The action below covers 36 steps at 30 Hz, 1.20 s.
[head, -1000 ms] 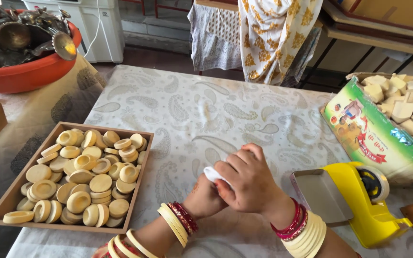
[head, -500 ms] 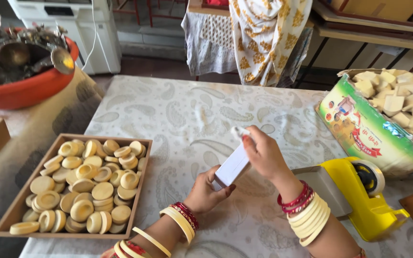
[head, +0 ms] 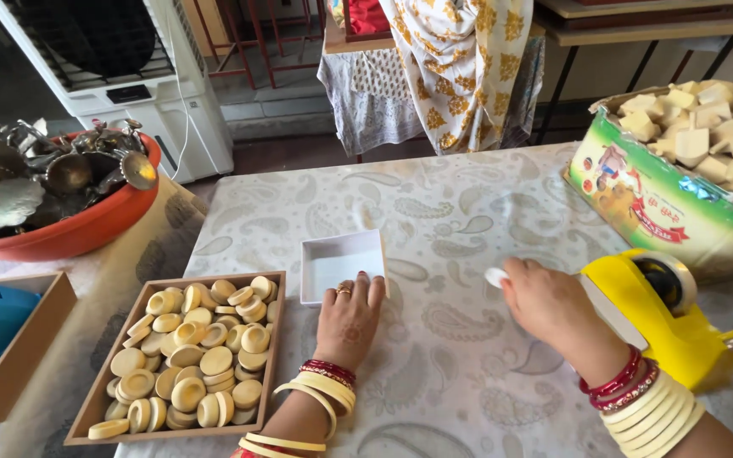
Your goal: Packaging small circular items into cardboard boxes and sealing them with tape.
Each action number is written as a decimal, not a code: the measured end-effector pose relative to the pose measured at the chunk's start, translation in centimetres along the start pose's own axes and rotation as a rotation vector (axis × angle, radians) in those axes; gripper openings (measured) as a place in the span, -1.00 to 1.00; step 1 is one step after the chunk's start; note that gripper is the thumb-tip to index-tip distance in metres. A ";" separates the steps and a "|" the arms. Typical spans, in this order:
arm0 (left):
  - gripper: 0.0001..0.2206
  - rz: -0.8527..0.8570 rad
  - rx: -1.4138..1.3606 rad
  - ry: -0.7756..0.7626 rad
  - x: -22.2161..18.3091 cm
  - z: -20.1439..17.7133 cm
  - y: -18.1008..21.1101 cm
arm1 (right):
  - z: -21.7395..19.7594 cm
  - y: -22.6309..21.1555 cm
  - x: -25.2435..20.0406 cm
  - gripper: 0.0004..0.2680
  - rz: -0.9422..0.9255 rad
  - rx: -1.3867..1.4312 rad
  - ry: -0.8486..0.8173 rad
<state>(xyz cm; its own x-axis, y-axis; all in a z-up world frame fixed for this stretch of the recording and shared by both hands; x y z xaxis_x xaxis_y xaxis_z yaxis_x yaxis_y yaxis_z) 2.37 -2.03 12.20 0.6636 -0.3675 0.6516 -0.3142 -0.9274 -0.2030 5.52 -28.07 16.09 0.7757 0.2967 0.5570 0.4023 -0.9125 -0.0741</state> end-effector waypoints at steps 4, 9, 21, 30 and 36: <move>-0.70 -0.008 0.053 -0.137 0.3 0.9 1.0 | 7.1 9.6 -5.9 -0.78 0.281 -0.280 -0.443; -0.79 -0.027 -0.025 -0.184 3.3 3.1 2.2 | 7.0 9.4 -5.7 -0.61 0.418 -0.211 -0.701; -0.51 -0.350 -0.964 -0.118 -1.3 0.6 2.3 | 4.3 -11.8 -5.7 -0.63 -0.542 0.777 -0.375; 0.27 -0.247 -0.956 -0.555 -4.5 1.7 3.3 | 4.8 -7.9 0.9 -0.74 0.033 1.048 -0.375; 0.18 -0.197 -0.824 -0.578 -4.7 2.2 3.8 | 6.2 -10.0 -1.8 -0.72 -0.352 0.630 -0.570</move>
<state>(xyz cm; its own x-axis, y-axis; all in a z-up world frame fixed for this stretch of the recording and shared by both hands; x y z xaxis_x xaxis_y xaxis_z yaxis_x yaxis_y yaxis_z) -0.49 -3.99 6.76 0.9110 -0.3936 0.1235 -0.3887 -0.7189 0.5763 3.07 -17.75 10.69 0.6131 0.7749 0.1536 0.7220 -0.4707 -0.5071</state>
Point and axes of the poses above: each hand's wrist, its own x-axis towards the middle knuckle, its own z-axis out of the palm, y = z × x, the point moved 8 cm from there along x, towards the middle knuckle, and after that the axes turned 5 degrees about y, right-handed, at the moved point
